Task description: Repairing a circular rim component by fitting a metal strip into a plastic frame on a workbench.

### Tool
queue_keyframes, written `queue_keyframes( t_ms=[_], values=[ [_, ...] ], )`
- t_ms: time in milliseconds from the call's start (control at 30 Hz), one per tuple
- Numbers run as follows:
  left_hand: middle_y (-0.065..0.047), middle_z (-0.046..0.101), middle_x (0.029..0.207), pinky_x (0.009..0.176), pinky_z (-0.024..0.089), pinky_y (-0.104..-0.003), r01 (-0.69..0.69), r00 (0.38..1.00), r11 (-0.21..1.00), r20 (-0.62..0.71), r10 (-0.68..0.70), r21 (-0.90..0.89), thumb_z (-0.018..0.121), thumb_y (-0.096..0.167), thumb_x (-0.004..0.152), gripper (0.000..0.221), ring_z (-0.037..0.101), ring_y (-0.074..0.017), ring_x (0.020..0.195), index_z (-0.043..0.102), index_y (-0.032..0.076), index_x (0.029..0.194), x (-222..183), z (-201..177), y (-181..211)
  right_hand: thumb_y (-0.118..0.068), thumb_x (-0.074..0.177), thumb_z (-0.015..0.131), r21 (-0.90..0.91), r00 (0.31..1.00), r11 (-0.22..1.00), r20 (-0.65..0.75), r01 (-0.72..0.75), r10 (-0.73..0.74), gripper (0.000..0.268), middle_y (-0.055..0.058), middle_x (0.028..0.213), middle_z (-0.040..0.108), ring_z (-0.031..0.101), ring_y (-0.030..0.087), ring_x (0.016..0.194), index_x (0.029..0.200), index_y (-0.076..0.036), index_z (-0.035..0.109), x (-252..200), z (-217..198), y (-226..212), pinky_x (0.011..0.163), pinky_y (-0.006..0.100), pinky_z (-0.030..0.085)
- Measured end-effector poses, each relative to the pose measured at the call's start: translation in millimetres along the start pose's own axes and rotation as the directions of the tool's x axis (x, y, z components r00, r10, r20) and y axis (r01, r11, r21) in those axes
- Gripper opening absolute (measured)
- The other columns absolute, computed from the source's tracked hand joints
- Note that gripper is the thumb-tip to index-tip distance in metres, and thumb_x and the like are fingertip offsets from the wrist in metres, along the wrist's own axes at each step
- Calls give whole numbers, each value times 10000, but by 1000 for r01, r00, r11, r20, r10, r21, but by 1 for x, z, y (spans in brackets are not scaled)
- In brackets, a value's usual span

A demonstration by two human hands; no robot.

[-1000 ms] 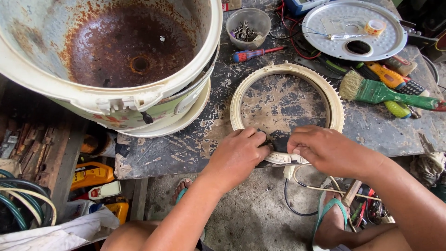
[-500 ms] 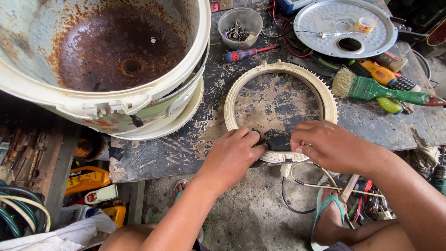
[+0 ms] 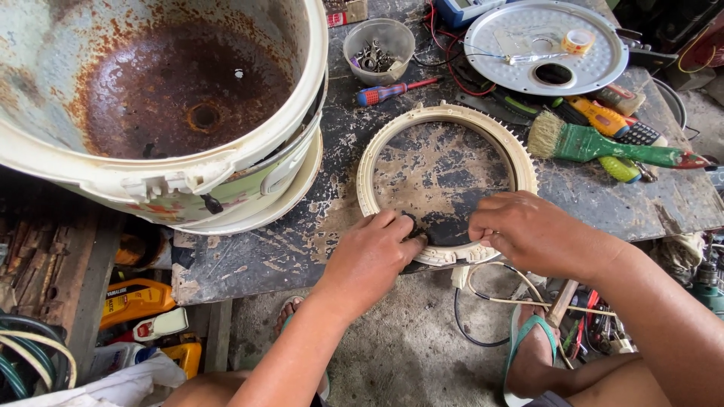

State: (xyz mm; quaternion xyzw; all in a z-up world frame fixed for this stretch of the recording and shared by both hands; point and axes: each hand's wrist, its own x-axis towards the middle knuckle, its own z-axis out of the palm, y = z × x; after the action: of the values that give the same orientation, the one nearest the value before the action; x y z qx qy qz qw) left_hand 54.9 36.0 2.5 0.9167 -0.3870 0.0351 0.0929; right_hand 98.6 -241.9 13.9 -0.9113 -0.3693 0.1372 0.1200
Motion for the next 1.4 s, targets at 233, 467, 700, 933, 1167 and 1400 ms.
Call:
queue_keyframes(
  t_ms=[233,467,700,933,1167,1400],
  values=[
    [-66,591,982,770,533,-455,-27,993,999,-111,32,40,681,105,856,150,549,-303,1020,731,115,997,0,7,-2,-160,965,550,-56,999,998,-32,9,-11,135,-33,891,693,673,179,895,926,-195,674,-8,-3,1,919,429,509],
    [-70,588,988,693,538,-469,1,998,1000,-60,-1,0,686,95,872,190,542,-308,1046,732,108,1056,0,2,-1,-125,954,572,-171,986,982,-129,81,-104,161,-13,882,695,673,192,853,964,-172,726,-19,4,9,951,441,534],
    [-75,605,1011,766,576,-440,5,1000,1000,-10,-5,-4,701,38,886,323,562,-279,1048,717,98,1204,1,0,1,-60,892,580,-24,965,981,-177,193,-194,194,-6,857,691,648,217,832,976,-140,736,-17,-6,1,787,448,530],
    [-119,670,944,973,549,-466,16,1000,999,27,-15,-32,684,56,911,213,653,-283,1060,775,121,1092,6,-16,6,-37,868,627,203,997,979,-75,10,5,151,86,910,794,762,285,984,857,-90,767,-5,-8,-26,1036,515,507],
    [-137,674,969,992,540,-461,30,999,997,26,-28,-68,649,34,936,220,654,-286,1087,755,91,1120,3,-20,5,-9,838,599,154,998,988,-65,-15,25,224,47,903,751,727,245,959,904,-125,779,-7,-3,-33,960,447,551],
    [-136,678,1075,1030,511,-461,3,998,1000,-59,-3,-12,690,50,922,219,627,-300,1176,720,57,1139,-3,3,-5,-146,903,561,245,982,965,-184,93,-48,204,111,894,715,704,333,910,976,-94,744,-6,2,-42,847,500,570]
  ],
)
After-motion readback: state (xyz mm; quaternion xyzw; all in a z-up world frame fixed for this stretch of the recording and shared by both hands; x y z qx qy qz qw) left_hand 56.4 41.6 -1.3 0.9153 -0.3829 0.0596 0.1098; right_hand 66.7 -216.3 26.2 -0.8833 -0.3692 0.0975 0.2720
